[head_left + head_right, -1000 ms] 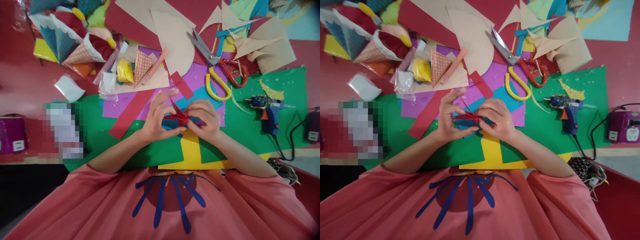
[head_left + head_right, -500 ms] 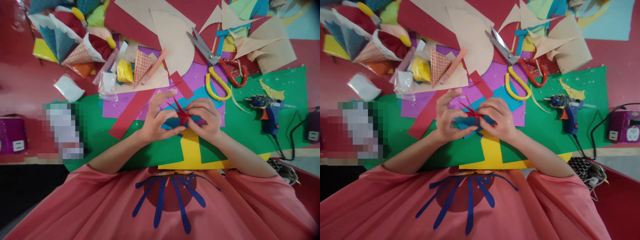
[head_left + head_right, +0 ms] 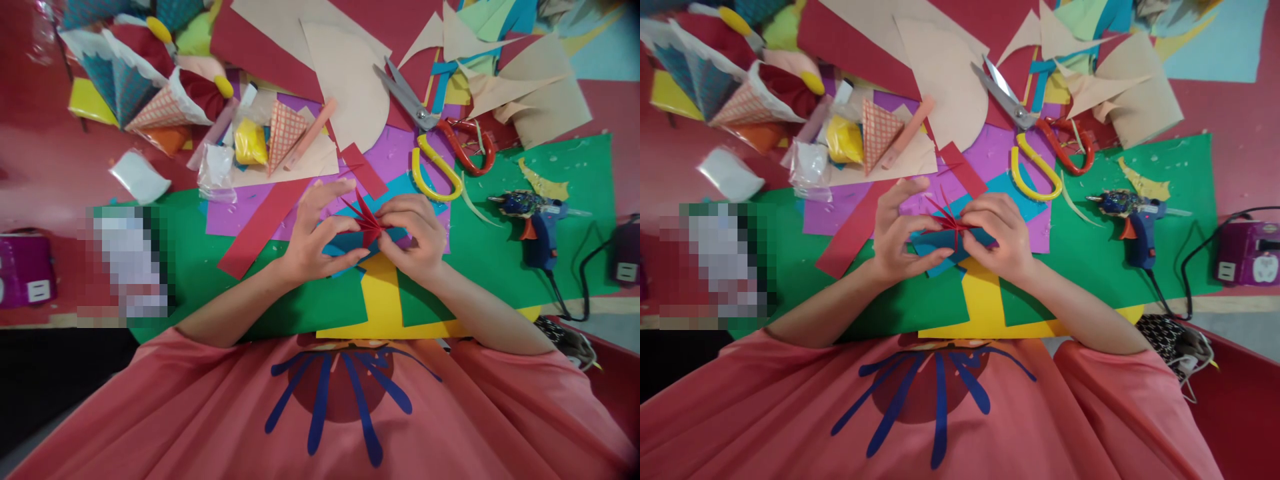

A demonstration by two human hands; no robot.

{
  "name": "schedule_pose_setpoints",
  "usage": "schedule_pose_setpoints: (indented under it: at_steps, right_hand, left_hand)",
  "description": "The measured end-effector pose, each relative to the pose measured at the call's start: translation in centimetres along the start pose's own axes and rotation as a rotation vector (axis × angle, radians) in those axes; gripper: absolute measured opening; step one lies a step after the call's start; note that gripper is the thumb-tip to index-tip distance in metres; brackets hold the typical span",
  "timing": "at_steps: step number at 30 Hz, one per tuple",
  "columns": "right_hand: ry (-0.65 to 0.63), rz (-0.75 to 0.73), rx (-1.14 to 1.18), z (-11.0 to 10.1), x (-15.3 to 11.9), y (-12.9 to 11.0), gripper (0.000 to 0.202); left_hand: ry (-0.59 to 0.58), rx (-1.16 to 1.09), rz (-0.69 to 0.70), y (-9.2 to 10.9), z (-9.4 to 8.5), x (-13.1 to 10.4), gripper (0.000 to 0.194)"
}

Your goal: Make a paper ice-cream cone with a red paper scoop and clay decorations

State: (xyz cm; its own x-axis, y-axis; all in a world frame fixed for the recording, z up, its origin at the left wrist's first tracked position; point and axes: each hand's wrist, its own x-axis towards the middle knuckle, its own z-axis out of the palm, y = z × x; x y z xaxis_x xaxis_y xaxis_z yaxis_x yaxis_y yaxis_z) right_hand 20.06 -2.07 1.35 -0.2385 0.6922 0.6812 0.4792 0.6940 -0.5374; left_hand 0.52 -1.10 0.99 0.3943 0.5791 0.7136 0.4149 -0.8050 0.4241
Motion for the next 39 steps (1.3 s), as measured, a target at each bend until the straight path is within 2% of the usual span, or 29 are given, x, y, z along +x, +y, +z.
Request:
schedule_pose_setpoints:
  at_steps: [5, 15, 27, 34, 39]
  right_hand:
    - [-0.008, 0.013, -0.010, -0.04, 0.02, -0.03, 0.014]
    - [-0.011, 0.011, -0.012, 0.04, -0.06, 0.04, 0.015]
    - [-0.038, -0.008, -0.008, 0.09, -0.03, 0.05, 0.014]
    - [-0.038, 0.055, -0.014, -0.09, 0.02, -0.11, 0.026]
    - [0.001, 0.076, -0.021, -0.10, -0.12, -0.22, 0.016]
  left_hand:
    - [0.027, 0.010, -0.035, -0.04, 0.00, -0.14, 0.024]
    - [0.073, 0.041, 0.004, -0.31, 0.28, -0.01, 0.011]
    - [0.069, 0.041, -0.002, -0.27, 0.41, -0.26, 0.010]
    - [0.095, 0.076, 0.016, -0.24, 0.39, 0.02, 0.012]
    - [0.119, 0.100, 0.001, -0.26, 0.36, 0.09, 0.014]
